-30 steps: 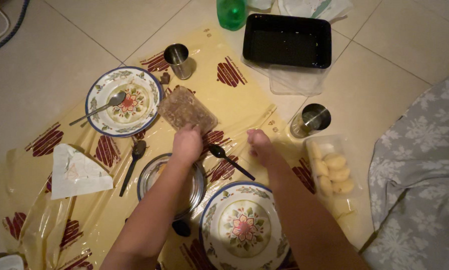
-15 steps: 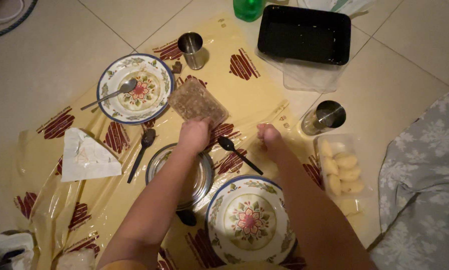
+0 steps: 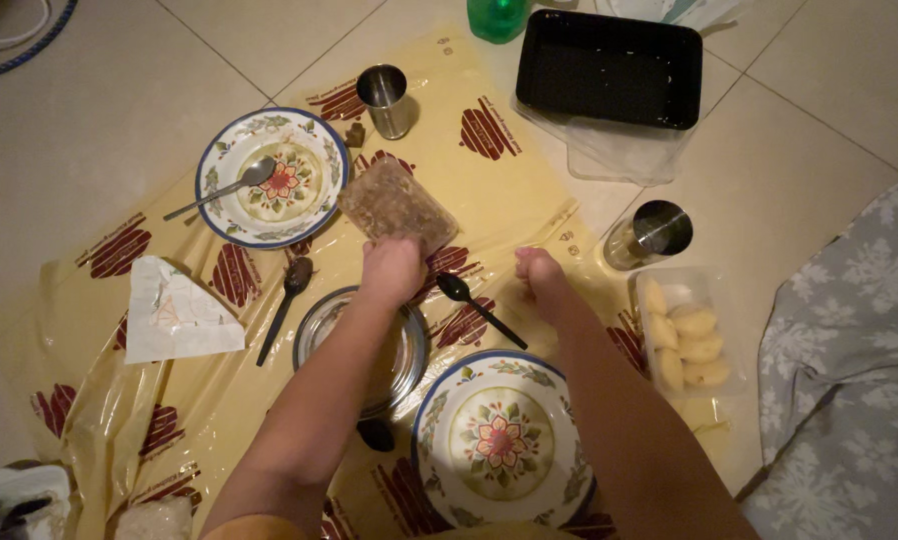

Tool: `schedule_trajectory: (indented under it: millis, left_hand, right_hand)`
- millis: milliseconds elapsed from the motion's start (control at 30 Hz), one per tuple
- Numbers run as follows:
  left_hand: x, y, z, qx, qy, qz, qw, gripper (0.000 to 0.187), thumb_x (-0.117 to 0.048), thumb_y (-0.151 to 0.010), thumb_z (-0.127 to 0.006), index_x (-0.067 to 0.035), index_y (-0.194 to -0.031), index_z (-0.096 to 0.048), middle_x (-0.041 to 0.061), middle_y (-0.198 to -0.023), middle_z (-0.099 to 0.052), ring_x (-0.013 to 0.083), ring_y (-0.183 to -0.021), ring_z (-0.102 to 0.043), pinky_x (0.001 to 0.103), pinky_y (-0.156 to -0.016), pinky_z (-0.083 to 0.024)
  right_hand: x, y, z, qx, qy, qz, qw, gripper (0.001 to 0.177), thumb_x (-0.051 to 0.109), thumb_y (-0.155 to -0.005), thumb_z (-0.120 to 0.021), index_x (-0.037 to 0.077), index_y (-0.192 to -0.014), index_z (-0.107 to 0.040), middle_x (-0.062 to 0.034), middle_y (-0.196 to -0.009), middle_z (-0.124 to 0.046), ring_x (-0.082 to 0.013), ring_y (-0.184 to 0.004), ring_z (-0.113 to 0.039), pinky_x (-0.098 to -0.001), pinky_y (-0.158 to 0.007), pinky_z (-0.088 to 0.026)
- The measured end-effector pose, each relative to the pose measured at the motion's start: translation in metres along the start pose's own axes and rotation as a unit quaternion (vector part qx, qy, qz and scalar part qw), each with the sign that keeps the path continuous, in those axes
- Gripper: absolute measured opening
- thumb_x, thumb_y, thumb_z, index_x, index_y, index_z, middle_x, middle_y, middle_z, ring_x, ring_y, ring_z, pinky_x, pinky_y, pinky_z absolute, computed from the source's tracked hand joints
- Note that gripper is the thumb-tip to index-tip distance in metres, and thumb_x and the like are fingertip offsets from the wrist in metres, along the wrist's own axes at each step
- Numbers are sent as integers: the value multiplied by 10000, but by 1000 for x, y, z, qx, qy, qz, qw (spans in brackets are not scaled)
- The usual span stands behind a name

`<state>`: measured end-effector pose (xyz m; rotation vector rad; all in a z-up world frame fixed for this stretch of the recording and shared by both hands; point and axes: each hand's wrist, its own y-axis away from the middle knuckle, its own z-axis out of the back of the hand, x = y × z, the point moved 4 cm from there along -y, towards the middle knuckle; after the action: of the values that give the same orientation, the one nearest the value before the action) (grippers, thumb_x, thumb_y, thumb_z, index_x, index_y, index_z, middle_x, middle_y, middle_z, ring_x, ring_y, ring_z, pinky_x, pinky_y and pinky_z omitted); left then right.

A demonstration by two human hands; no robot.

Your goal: The person cleans the inside of a metal pot and a ceramic bowl using a cloth, then wipes their hands and organizes the cleaned items on a tray. They also move a plastic bag of food and a metal cup on the floor.

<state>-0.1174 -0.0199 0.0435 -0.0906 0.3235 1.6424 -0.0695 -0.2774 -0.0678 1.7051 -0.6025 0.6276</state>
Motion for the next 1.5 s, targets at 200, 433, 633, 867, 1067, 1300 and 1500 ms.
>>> schedule_trajectory:
  millis: [200, 433, 633, 867, 1067, 1300, 1500]
  left_hand:
    - [5, 0, -7, 60, 14, 30, 998, 207, -205, -914, -609, -86, -1013, -747, 215, -975, -738, 392, -985, -692, 535, -911, -492]
    - [40, -5, -13, -185, 169, 33, 968, 203, -211, -859, -733, -22, -933, -745, 257, -967, -714, 435, -957, -662, 498, -902, -525]
    - [117, -26, -35, -351, 97, 149, 919, 569, -345, -752, -844, 157, -955, -667, 356, -951, -665, 498, -879, -642, 521, -822, -536]
    - [153, -68, -89, -48, 209, 240, 947, 535, -484, -824, -733, 47, -883, -747, 309, -940, -720, 439, -954, -714, 467, -884, -553]
    - [125, -55, -85, -166, 395, 256, 866, 347, -336, -870, -708, 7, -901, -663, 205, -845, -725, 324, -802, -716, 418, -774, -560]
    - [73, -5, -41, -128, 628, 231, 732, 282, -143, -892, -740, -34, -1058, -540, 137, -848, -663, 194, -682, -648, 350, -561, -539]
    - [8, 44, -3, -83, 678, 186, 706, 717, -125, -893, -745, -138, -1466, -315, 76, -875, -725, 164, -697, -675, 313, -561, -556]
  right_hand:
    - [-2, -5, 1, -14, 0, -15, 1000, 193, 297, -960, -537, 205, -806, -465, 55, -639, -398, -120, -537, -333, -305, -477, -286]
    - [-3, -2, 2, -3, -13, 7, 1000, 176, 300, -956, -554, 206, -829, -476, 62, -656, -405, -106, -550, -372, -298, -478, -329]
    - [-4, -3, 2, 18, -29, 26, 999, 185, 289, -958, -582, 195, -842, -474, 54, -664, -412, -109, -558, -366, -296, -487, -322]
    - [-10, -12, 6, -17, 25, 47, 998, 172, 284, -932, -570, 176, -824, -490, 14, -652, -429, -148, -497, -332, -317, -437, -294]
    - [-6, 0, 2, 12, -45, 71, 996, 81, 173, -863, -591, 183, -842, -514, 38, -686, -422, -124, -545, -358, -326, -465, -299]
    - [17, 82, -7, -38, -49, 123, 990, 265, 157, -821, -570, 182, -1081, -616, 56, -874, -592, -92, -794, -541, -327, -718, -499]
    - [5, 156, -1, -8, -153, 140, 978, 265, 149, -893, -627, 103, -1154, -634, 4, -904, -583, -143, -842, -533, -326, -755, -465]
